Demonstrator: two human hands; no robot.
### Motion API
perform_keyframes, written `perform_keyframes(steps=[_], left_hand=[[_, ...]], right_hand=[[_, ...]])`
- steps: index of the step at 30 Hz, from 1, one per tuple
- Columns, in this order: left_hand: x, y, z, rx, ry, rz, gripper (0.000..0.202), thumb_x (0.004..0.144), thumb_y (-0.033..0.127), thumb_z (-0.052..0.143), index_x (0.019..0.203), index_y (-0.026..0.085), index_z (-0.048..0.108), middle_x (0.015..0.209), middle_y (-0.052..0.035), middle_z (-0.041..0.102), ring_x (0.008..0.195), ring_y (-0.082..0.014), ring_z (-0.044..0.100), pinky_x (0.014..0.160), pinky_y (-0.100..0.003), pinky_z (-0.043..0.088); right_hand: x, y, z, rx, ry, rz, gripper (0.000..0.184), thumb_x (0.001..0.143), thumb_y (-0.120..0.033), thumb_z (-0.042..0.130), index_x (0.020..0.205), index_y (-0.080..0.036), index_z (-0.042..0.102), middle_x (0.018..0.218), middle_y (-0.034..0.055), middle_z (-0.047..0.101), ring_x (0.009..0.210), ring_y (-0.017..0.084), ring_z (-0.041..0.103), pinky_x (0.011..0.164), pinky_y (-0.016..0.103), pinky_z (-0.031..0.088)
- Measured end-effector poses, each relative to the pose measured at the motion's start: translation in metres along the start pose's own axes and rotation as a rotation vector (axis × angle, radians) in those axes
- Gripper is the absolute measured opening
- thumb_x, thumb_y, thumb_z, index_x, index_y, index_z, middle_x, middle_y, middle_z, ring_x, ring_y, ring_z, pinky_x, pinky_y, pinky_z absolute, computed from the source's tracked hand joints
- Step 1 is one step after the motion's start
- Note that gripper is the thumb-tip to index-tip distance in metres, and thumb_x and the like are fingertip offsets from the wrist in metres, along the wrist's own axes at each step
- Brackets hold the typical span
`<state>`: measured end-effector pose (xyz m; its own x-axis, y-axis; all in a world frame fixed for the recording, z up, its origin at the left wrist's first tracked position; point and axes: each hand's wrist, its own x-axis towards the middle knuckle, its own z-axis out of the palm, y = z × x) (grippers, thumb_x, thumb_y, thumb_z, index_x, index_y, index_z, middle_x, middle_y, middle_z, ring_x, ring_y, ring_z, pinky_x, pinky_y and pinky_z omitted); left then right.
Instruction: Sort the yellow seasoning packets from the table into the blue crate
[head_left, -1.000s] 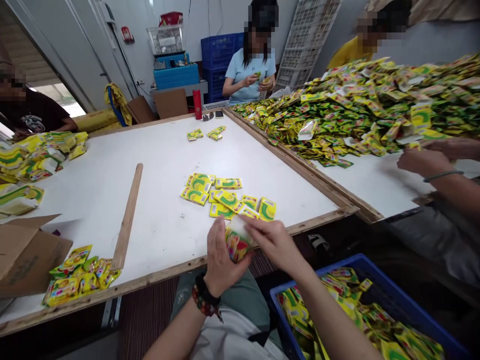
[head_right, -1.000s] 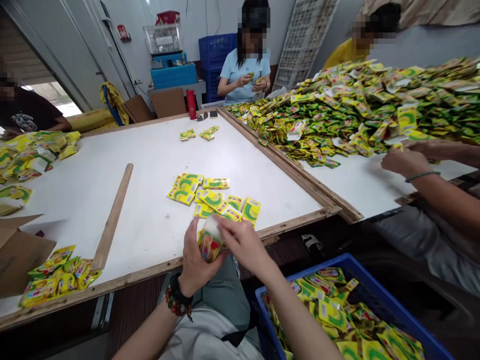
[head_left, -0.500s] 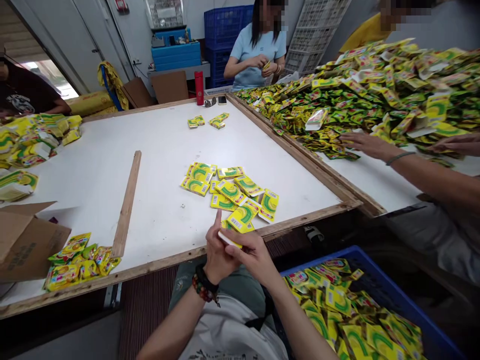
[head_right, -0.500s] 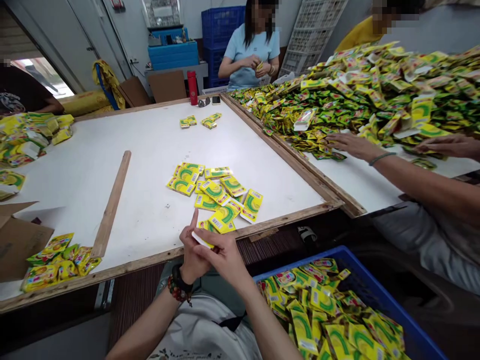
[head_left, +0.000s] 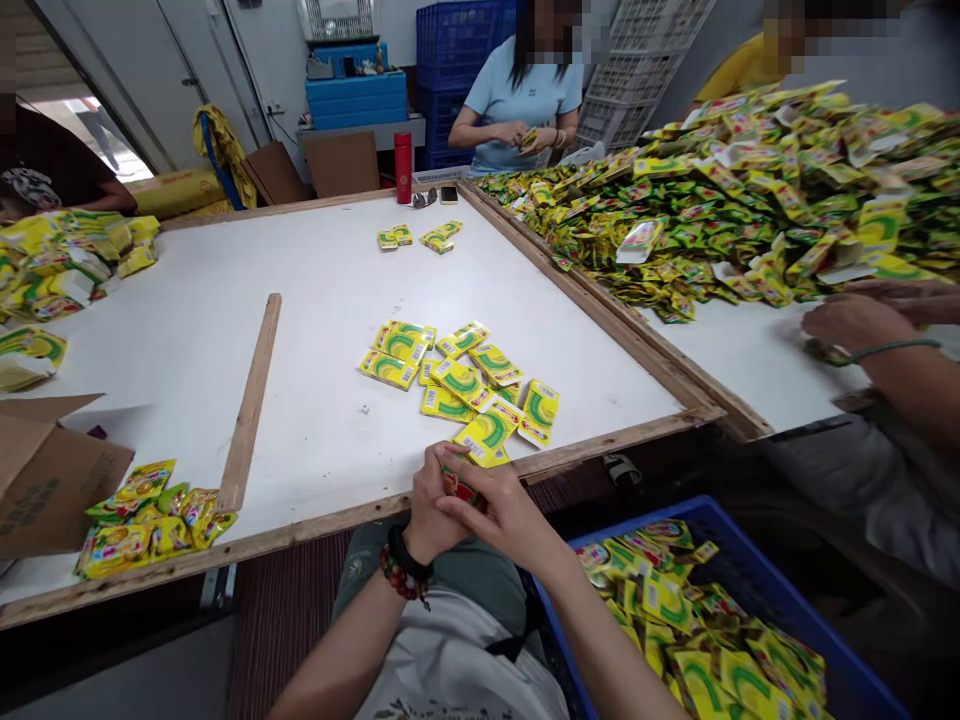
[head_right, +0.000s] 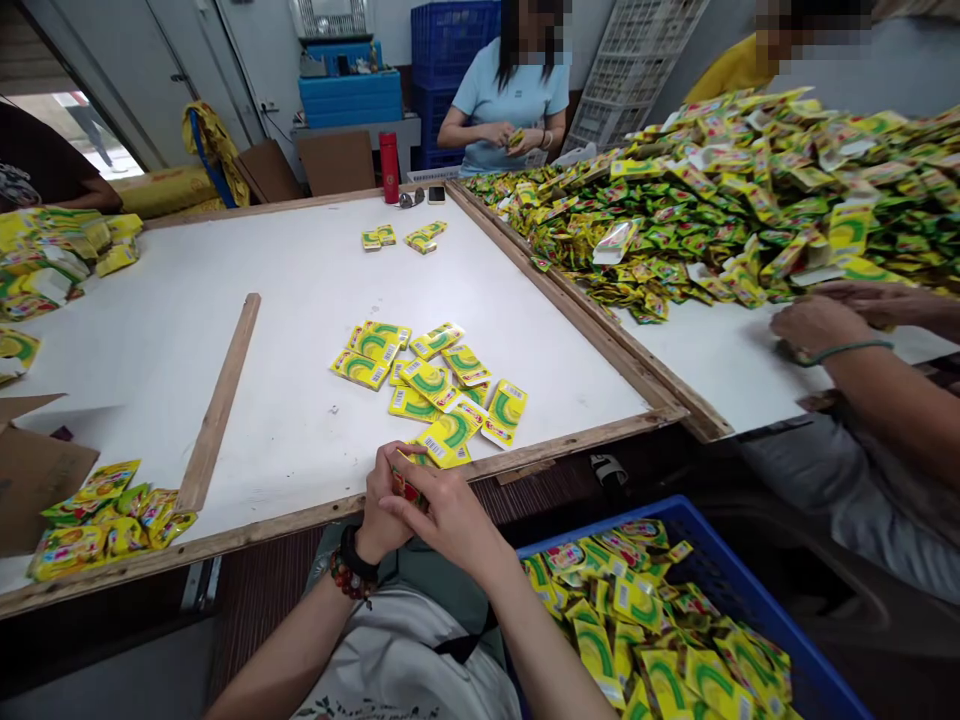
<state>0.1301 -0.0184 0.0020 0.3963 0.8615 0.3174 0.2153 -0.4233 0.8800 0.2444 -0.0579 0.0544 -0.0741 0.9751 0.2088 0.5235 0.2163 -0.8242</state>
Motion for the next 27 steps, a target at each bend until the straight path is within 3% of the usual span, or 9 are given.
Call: perform_keyframes(steps=[4,7,10,14,16,19,22,25,27], left_hand=[[-0.001,0.000,-0.006,-0.018,-0.047,0.127,0.061,0.070,0.031,0.067,0.124,0.020,0.040,0.122,-0.0136,0.057,0.108,-0.0263,0.061,0.088,-0.040,0.054],[-0.002,-0.002,-0.008,-0.064,-0.103,0.174,0.079,0.067,0.044,0.075,0.130,0.018,0.035,0.133,-0.0180,0.049,0.113,-0.0280,0.056,0.081,-0.038,0.056],[0.000,-0.002,-0.007,-0.116,-0.097,0.117,0.045,0.082,0.036,0.062,0.121,0.020,0.046,0.117,-0.0130,0.058,0.100,-0.0218,0.059,0.073,-0.031,0.055],[0.003,-0.001,-0.001,-0.041,-0.076,0.114,0.015,0.087,0.020,0.051,0.101,0.020,0.055,0.098,-0.0080,0.062,0.087,-0.0182,0.061,0.069,-0.028,0.053],[0.003,-0.003,0.001,0.001,-0.043,0.114,0.011,0.087,0.018,0.050,0.096,0.020,0.056,0.095,-0.0074,0.063,0.086,-0.0184,0.061,0.068,-0.027,0.054],[0.001,-0.009,0.000,0.049,0.047,0.092,0.012,0.089,0.016,0.048,0.095,0.019,0.057,0.092,-0.0068,0.063,0.085,-0.0179,0.062,0.067,-0.027,0.055],[-0.001,-0.009,-0.001,0.123,0.137,0.134,0.030,0.090,0.017,0.049,0.119,0.020,0.052,0.114,-0.0113,0.062,0.105,-0.0209,0.061,0.084,-0.035,0.056],[0.002,0.003,-0.001,0.260,0.178,0.264,0.075,0.084,0.029,0.065,0.146,0.022,0.023,0.146,-0.0182,0.038,0.138,-0.0312,0.035,0.108,-0.053,0.040],[0.007,0.014,-0.001,0.310,0.143,0.367,0.095,0.076,0.040,0.074,0.148,0.023,0.015,0.152,-0.0195,0.028,0.144,-0.0365,0.023,0.111,-0.059,0.032]], right_hand=[[-0.029,-0.001,-0.004,-0.249,0.046,-0.072,0.041,0.098,-0.026,0.039,0.137,-0.019,0.052,0.105,0.0118,0.074,0.091,0.022,0.072,0.075,0.031,0.056],[-0.069,0.008,-0.035,-0.622,0.084,0.243,0.034,0.095,-0.031,0.043,0.112,-0.023,0.071,0.075,0.0094,0.076,0.063,0.023,0.072,0.055,0.029,0.055],[-0.089,0.028,-0.072,-0.958,0.100,0.539,0.030,0.089,-0.044,0.053,0.093,-0.024,0.076,0.071,0.0110,0.075,0.058,0.029,0.071,0.048,0.034,0.053],[-0.048,0.066,-0.082,-0.923,0.120,0.489,0.053,0.086,-0.034,0.058,0.136,-0.017,0.052,0.139,0.0199,0.053,0.113,0.033,0.063,0.082,0.042,0.055],[-0.015,0.084,-0.074,-0.878,0.081,0.470,0.064,0.081,-0.026,0.063,0.141,-0.013,0.046,0.145,0.0229,0.045,0.124,0.036,0.054,0.092,0.045,0.050],[0.015,0.098,-0.069,-0.853,0.084,0.463,0.050,0.084,-0.015,0.055,0.134,-0.012,0.054,0.137,0.0229,0.054,0.110,0.034,0.064,0.087,0.042,0.053],[0.009,0.083,-0.075,-0.879,0.230,0.477,0.044,0.092,-0.011,0.037,0.132,-0.010,0.056,0.125,0.0226,0.063,0.094,0.032,0.071,0.079,0.041,0.054],[-0.015,0.041,-0.078,-0.795,0.549,0.371,0.040,0.095,-0.021,0.038,0.125,-0.011,0.063,0.108,0.0191,0.072,0.081,0.029,0.073,0.073,0.037,0.055],[-0.027,0.010,-0.073,-0.555,0.608,0.229,0.035,0.093,-0.029,0.047,0.115,-0.014,0.070,0.096,0.0138,0.076,0.069,0.024,0.072,0.065,0.032,0.055]])
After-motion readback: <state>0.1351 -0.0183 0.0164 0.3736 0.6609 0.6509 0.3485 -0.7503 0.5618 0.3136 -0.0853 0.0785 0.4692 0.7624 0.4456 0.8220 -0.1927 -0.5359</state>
